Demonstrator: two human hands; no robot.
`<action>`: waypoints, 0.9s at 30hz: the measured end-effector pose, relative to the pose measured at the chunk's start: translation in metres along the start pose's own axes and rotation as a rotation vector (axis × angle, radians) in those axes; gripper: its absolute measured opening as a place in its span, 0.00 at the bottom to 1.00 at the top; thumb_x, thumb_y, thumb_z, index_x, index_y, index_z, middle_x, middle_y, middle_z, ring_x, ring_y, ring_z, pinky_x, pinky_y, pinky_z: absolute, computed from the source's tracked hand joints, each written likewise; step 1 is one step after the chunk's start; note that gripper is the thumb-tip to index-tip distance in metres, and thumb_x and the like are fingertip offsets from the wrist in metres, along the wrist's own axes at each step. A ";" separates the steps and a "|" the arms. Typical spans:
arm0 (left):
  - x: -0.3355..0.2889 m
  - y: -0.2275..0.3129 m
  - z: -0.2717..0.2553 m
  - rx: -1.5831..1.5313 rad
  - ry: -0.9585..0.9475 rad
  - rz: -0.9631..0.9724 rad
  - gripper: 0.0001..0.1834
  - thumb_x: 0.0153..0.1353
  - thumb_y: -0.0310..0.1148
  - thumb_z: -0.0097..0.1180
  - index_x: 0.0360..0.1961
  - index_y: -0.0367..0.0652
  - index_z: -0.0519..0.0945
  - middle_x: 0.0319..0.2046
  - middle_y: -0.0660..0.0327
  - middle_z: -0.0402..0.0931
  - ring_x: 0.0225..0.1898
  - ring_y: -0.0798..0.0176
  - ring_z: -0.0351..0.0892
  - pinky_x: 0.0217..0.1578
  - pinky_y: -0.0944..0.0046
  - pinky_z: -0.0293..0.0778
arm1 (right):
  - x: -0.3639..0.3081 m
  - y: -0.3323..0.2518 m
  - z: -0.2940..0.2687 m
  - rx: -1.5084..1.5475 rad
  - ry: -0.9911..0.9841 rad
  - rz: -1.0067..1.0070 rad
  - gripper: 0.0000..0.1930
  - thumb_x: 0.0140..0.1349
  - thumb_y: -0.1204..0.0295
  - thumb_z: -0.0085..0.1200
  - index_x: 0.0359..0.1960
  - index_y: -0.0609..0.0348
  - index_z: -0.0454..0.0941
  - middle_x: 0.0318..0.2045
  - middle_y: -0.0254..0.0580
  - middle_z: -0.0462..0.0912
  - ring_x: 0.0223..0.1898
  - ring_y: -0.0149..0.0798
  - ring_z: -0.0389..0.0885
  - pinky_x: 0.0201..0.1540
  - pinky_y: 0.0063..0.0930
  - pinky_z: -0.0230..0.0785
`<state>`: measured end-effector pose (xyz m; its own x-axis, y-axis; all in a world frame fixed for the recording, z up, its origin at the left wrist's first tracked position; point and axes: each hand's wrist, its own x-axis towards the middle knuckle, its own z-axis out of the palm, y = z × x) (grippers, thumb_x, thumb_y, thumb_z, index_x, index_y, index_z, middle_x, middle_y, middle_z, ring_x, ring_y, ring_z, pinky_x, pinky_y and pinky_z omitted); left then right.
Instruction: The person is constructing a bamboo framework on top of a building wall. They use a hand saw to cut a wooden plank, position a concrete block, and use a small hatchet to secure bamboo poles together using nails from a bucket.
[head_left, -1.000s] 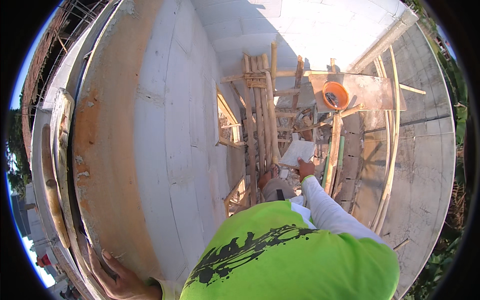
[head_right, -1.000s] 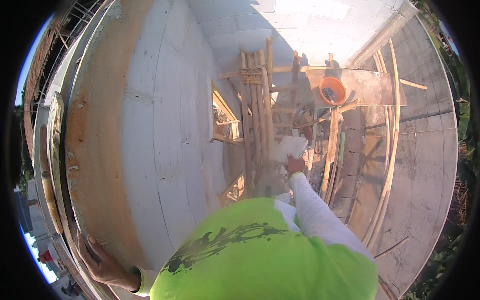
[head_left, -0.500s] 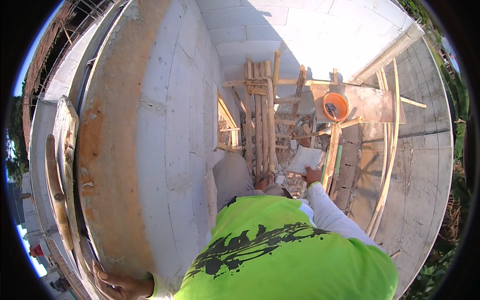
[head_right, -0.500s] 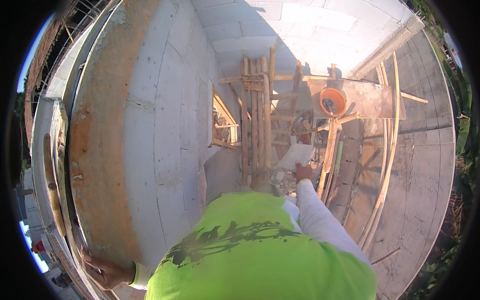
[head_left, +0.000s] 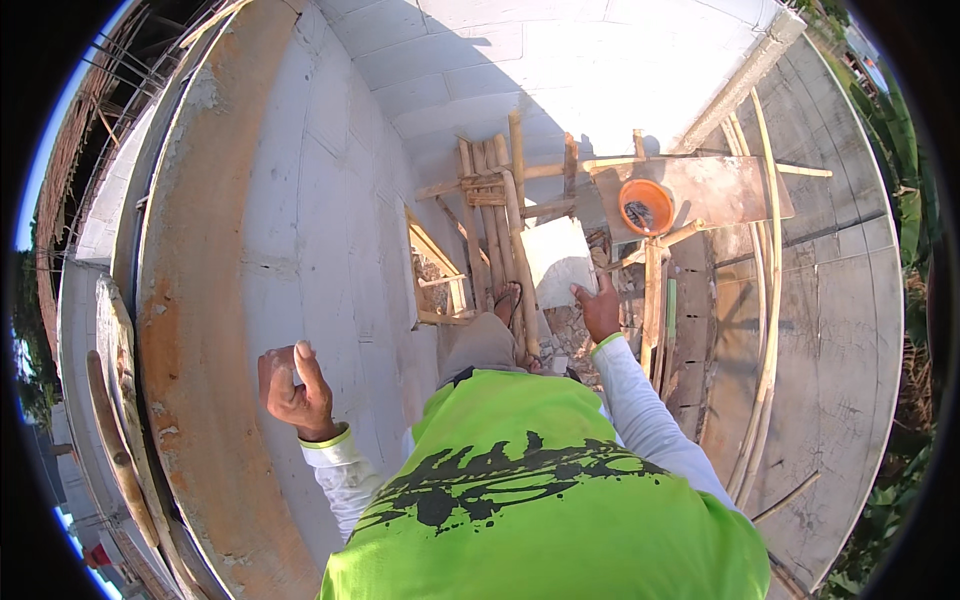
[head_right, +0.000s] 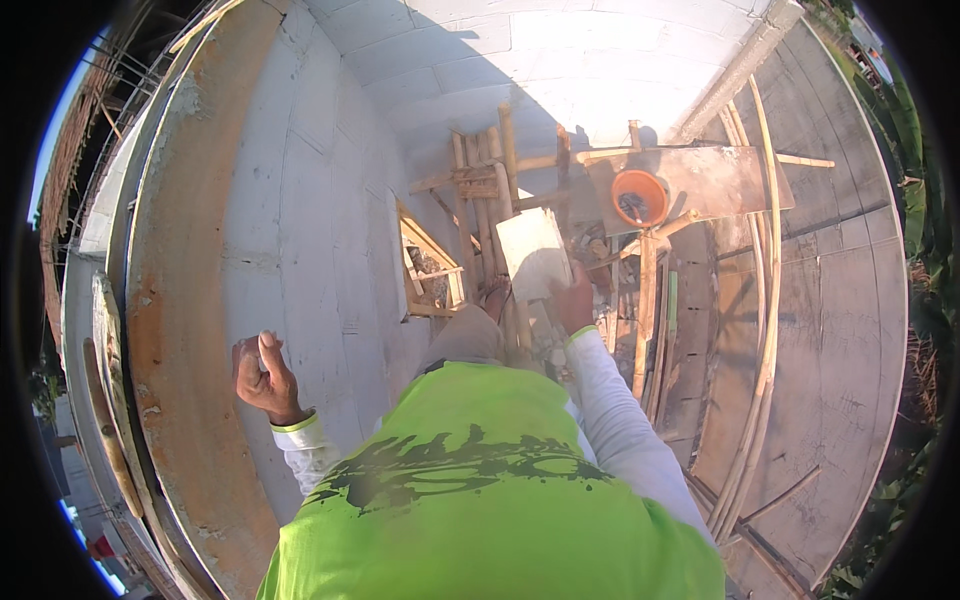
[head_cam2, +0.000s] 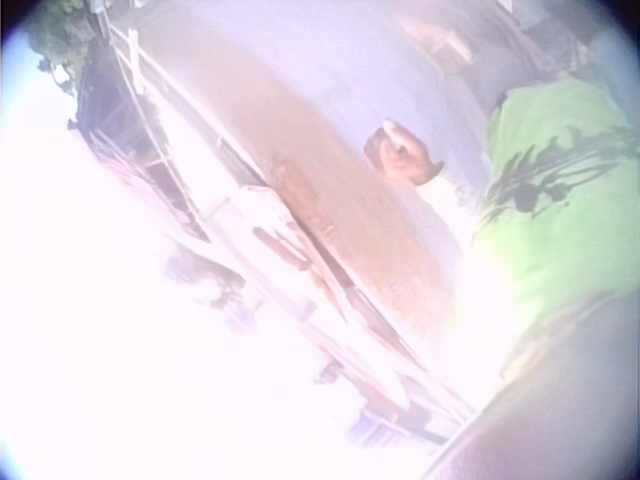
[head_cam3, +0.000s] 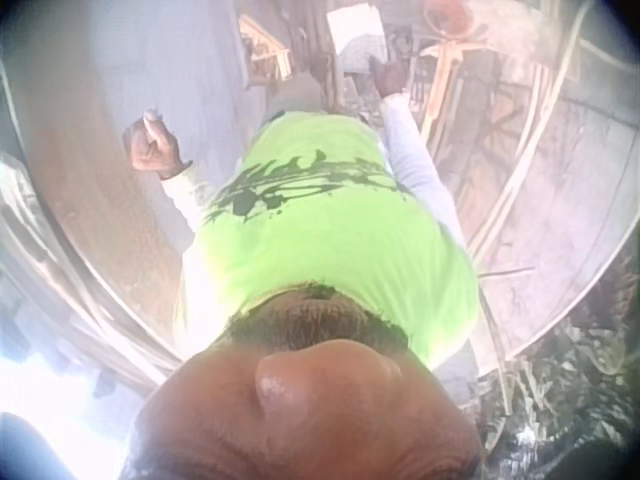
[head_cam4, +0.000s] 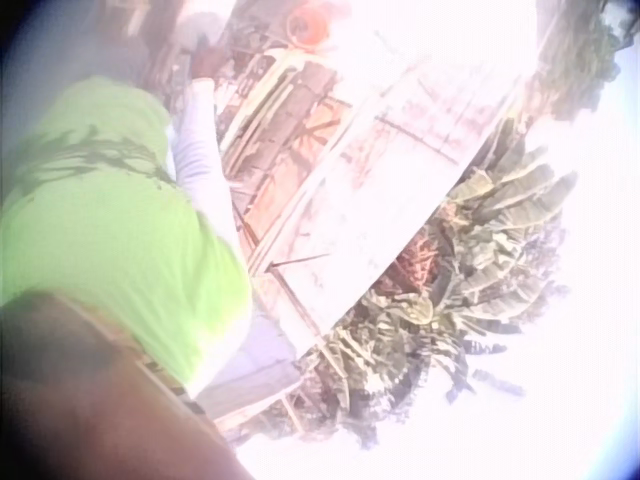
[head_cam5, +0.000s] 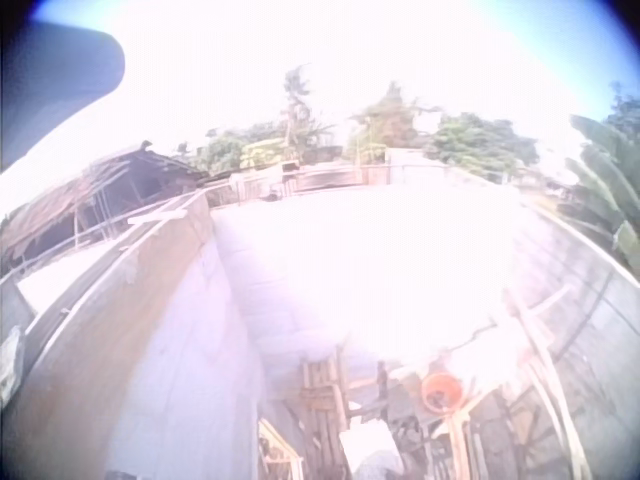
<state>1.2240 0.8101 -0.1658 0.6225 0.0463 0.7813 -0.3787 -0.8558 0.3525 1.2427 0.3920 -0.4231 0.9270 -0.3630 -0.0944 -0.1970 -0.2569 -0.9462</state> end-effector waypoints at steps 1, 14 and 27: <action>0.010 -0.014 0.011 0.059 -0.003 0.012 0.12 0.63 0.25 0.56 0.21 0.37 0.76 0.19 0.59 0.75 0.21 0.60 0.70 0.23 0.62 0.63 | 0.005 -0.017 0.002 0.173 0.023 0.088 0.22 0.59 0.74 0.60 0.55 0.65 0.71 0.43 0.45 0.82 0.41 0.35 0.80 0.43 0.33 0.72; 0.063 -0.099 0.072 0.705 -0.191 0.308 0.09 0.62 0.28 0.59 0.25 0.40 0.75 0.24 0.58 0.77 0.24 0.53 0.75 0.27 0.55 0.68 | 0.086 -0.068 0.015 1.417 0.243 0.795 0.12 0.66 0.66 0.51 0.48 0.55 0.75 0.41 0.38 0.82 0.36 0.37 0.80 0.28 0.27 0.69; 0.085 -0.095 0.098 0.588 -0.054 0.188 0.09 0.62 0.27 0.57 0.25 0.37 0.76 0.24 0.55 0.78 0.26 0.50 0.76 0.26 0.55 0.68 | 0.140 -0.054 0.044 -0.272 0.206 -0.027 0.19 0.59 0.75 0.62 0.52 0.64 0.74 0.44 0.53 0.81 0.46 0.41 0.80 0.50 0.33 0.71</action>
<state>1.3802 0.8452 -0.1832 0.6215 -0.1459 0.7697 -0.0543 -0.9882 -0.1435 1.3969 0.3940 -0.3990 0.8547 -0.5188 0.0198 -0.2772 -0.4884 -0.8274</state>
